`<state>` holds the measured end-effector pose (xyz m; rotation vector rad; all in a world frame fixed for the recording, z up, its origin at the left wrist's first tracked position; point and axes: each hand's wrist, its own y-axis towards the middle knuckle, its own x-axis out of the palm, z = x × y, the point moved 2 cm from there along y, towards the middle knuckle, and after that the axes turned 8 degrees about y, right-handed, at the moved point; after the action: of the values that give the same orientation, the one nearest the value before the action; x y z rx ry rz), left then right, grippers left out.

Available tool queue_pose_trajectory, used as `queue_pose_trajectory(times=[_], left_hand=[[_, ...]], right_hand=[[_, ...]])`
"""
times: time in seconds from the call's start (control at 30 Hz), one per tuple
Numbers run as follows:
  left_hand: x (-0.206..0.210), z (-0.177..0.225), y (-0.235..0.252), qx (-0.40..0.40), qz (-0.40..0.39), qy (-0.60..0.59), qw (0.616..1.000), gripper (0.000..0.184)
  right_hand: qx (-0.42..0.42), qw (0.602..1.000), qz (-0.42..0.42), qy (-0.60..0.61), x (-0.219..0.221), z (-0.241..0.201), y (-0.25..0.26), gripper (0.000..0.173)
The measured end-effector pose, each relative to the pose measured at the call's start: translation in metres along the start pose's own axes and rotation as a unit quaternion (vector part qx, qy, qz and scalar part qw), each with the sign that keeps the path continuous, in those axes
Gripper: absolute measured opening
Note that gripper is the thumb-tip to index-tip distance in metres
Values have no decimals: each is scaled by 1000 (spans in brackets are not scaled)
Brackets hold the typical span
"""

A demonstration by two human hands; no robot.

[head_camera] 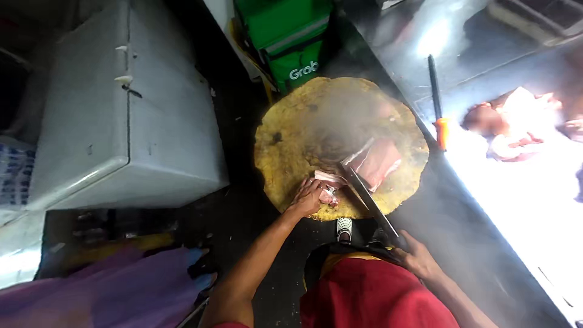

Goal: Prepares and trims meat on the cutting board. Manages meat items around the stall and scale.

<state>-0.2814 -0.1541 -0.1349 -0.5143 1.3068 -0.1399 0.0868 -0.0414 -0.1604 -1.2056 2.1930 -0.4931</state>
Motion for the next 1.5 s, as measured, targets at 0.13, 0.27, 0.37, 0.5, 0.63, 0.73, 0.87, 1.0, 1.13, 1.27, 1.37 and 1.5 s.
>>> queue_pose_trajectory(times=[0.13,0.27,0.37,0.5,0.63,0.73,0.87,1.0,1.13,1.27,1.37,1.5], left_hand=[[-5,-9,6,7,-9,-9,1000,56],[-42,0,-25,-93,99,-259,956,40],[-45,-4,-50,-161,192,-362,898,37],[6,-27,-63,-279,191,-374,864,48],[40,-32,-77,-331,189,-326,865,61],[45,-26,-84,-355,231,-312,851,41],[43,-21,-86,-385,224,-290,847,28],[48,-23,-84,-381,257,-288,840,21],[52,-21,-90,-390,274,-304,825,21],[60,-17,-96,-400,309,-293,811,23],[60,-15,-97,-413,308,-297,804,24],[63,-17,-98,-423,305,-322,790,25]], right_hand=[[0,1000,21,-5,6,-3,-3,52],[-27,999,36,16,12,-18,-10,55],[-81,996,29,21,15,-54,-9,56],[-242,970,7,32,23,-129,-4,56],[-449,888,-43,96,38,-203,-11,61],[-530,840,-43,112,59,-217,-7,50],[-384,921,-42,-56,93,-156,24,53],[-102,972,-136,-164,108,-118,55,53],[-202,972,-80,-91,94,-140,31,54],[-394,917,-41,42,92,-175,7,52],[-403,914,-51,14,108,-159,17,50],[-88,962,-202,-163,127,-125,49,52]])
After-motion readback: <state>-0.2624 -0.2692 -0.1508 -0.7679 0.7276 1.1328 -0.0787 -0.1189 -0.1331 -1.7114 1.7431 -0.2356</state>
